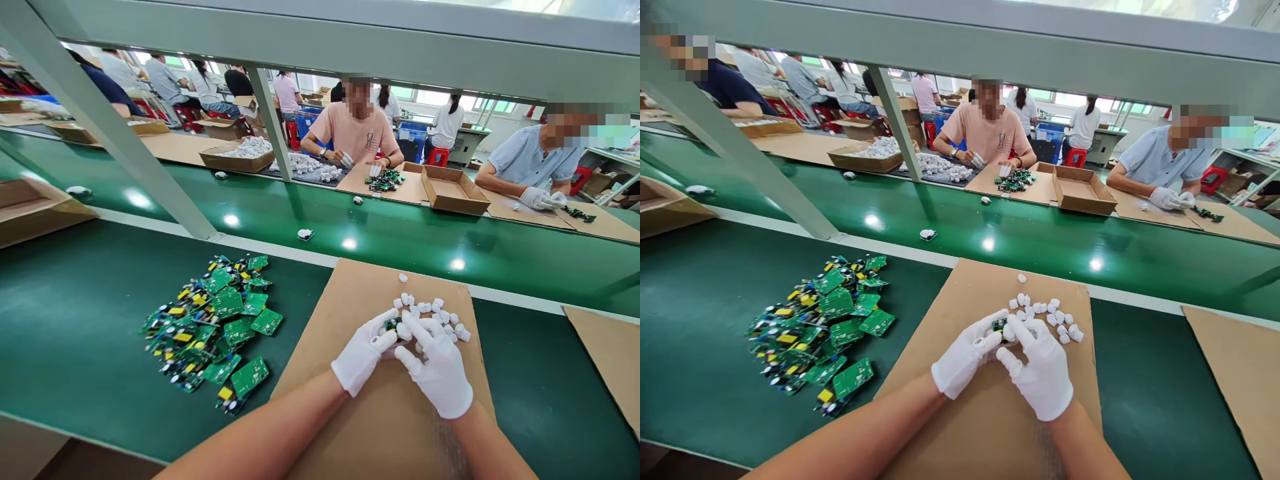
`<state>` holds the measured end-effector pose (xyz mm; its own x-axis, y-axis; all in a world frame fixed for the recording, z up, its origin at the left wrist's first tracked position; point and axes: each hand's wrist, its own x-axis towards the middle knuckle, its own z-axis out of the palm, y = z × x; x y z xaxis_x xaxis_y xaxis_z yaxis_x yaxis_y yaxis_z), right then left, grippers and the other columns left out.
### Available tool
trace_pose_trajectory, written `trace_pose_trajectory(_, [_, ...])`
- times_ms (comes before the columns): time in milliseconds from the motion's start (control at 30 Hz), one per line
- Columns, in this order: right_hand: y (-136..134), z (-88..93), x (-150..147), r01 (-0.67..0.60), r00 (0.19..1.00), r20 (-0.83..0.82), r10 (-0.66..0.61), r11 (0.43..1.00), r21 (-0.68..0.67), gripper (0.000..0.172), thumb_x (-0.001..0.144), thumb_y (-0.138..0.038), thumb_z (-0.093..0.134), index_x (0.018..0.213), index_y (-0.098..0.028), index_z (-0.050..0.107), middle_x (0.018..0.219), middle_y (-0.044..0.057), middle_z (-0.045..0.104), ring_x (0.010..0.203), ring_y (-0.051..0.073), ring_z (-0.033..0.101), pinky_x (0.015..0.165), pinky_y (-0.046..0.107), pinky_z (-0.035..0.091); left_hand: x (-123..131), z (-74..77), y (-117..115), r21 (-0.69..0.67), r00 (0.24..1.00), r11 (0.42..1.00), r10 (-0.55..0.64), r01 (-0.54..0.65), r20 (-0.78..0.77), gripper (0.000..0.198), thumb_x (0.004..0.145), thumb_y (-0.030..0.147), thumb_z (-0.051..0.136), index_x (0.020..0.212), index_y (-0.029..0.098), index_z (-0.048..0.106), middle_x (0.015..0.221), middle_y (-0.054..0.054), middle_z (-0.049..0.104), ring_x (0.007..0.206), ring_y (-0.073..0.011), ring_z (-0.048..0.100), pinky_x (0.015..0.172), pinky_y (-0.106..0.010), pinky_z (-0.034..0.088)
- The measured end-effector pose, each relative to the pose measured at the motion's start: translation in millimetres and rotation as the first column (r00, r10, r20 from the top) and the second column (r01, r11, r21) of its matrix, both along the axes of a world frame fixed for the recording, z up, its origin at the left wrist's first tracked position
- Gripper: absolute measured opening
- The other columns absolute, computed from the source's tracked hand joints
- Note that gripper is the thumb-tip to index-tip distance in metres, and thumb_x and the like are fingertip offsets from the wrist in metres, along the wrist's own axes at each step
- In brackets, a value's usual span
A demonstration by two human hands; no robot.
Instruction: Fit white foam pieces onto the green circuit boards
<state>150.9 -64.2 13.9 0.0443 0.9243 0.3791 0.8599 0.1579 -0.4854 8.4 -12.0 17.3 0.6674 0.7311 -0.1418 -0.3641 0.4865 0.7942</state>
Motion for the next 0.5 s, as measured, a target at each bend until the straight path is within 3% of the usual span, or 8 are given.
trace_pose_trajectory(133, [-0.2, -2.4, -0.6, 0.025, 0.998, 0.048, -0.029, 0.996, 0.088, 0.025, 0.083, -0.024, 0.05, 0.102, -0.027, 0.066, 0.096, 0.006, 0.061, 0.085, 0.018, 0.06, 0.073, 0.028, 0.048, 0.0, -1.6, 1.5, -0.063, 0.998, 0.996, -0.054, 0.057, 0.043, 0.031, 0.073, 0.033, 0.066, 0.1, 0.018, 0.063, 0.095, -0.007, 0.061, 0.083, -0.0156, 0.057, 0.079, -0.032, 0.046])
trace_pose_trajectory(300, [0.2, -8.0, -6.4, -0.007, 0.988, 0.151, -0.019, 0.984, 0.175, 0.024, 0.078, -0.016, 0.052, 0.089, -0.028, 0.07, 0.096, 0.004, 0.064, 0.081, 0.016, 0.06, 0.068, 0.026, 0.047, 5.1, -8.1, -0.5, 0.068, 0.996, 0.998, 0.025, -0.019, -0.089, 0.03, 0.065, 0.035, 0.073, 0.078, 0.012, 0.061, 0.074, -0.004, 0.06, 0.065, -0.0103, 0.052, 0.061, -0.022, 0.044])
trace_pose_trajectory(367, [0.7, -8.3, -8.1, -0.032, 0.993, 0.115, 0.012, 0.983, 0.18, 0.024, 0.075, -0.012, 0.053, 0.078, -0.029, 0.07, 0.094, 0.002, 0.063, 0.079, 0.015, 0.061, 0.067, 0.025, 0.046, 6.6, -8.5, -1.2, 0.053, 0.989, 0.997, 0.058, -0.051, -0.137, 0.033, 0.062, 0.036, 0.075, 0.078, 0.012, 0.06, 0.069, -0.003, 0.059, 0.062, -0.0104, 0.052, 0.058, -0.022, 0.044])
trace_pose_trajectory(500, [2.0, -5.8, -7.8, -0.041, 0.999, -0.012, 0.043, 0.983, 0.179, 0.022, 0.072, -0.012, 0.056, 0.075, -0.029, 0.069, 0.094, 0.002, 0.059, 0.076, 0.014, 0.06, 0.066, 0.024, 0.047, 6.1, -5.5, -1.6, 0.016, 0.988, 1.0, -0.019, 0.021, -0.15, 0.037, 0.063, 0.04, 0.072, 0.082, 0.01, 0.062, 0.068, -0.005, 0.062, 0.061, -0.0142, 0.057, 0.059, -0.028, 0.048])
